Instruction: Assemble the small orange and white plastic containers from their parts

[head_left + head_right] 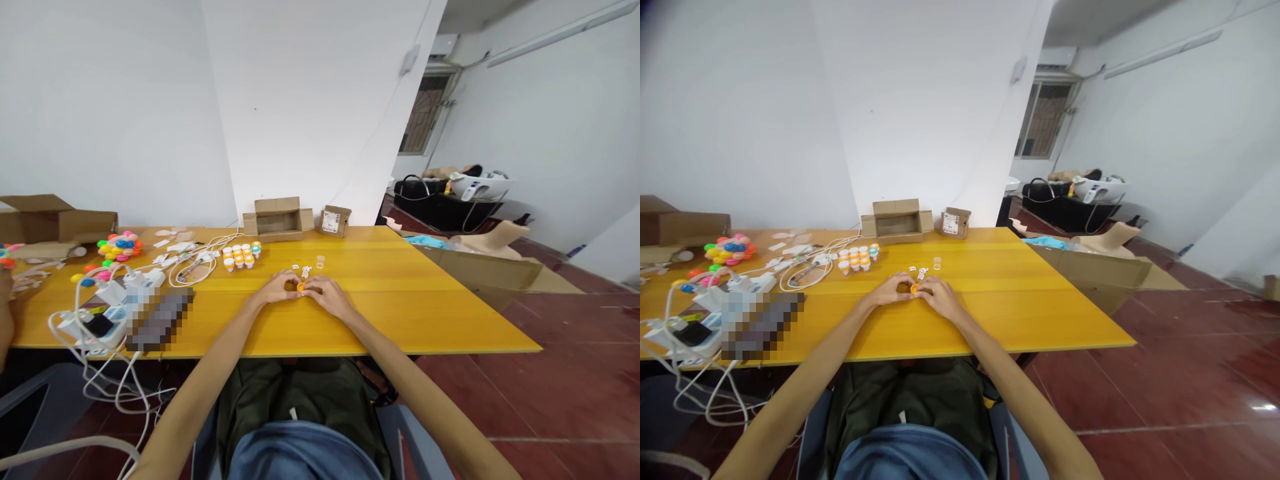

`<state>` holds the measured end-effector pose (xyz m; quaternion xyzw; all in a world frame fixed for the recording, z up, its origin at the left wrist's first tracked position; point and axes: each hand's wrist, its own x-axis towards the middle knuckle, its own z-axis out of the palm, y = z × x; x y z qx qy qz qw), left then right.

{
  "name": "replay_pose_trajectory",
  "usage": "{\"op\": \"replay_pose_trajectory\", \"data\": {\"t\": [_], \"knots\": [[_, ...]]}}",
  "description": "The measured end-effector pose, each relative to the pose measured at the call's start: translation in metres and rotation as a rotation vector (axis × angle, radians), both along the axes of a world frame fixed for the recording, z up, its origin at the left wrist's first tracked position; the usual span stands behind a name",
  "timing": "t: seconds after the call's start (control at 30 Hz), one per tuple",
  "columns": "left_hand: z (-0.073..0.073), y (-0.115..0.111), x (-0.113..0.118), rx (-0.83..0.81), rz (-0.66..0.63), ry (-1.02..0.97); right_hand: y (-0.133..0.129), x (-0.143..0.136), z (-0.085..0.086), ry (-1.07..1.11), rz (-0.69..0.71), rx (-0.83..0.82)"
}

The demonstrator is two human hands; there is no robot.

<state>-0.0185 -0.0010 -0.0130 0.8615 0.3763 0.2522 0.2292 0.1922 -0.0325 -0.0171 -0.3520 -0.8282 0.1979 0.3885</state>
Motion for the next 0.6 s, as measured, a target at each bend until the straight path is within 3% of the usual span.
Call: {"op": "replay_pose_trajectory", "data": {"t": [0.6], "knots": [[0.0020,-0.0021,0.0000,0.000,-0.017,-0.032,-0.0056,0.0005,0.0001,-0.116,-0.048,0.064]]}}
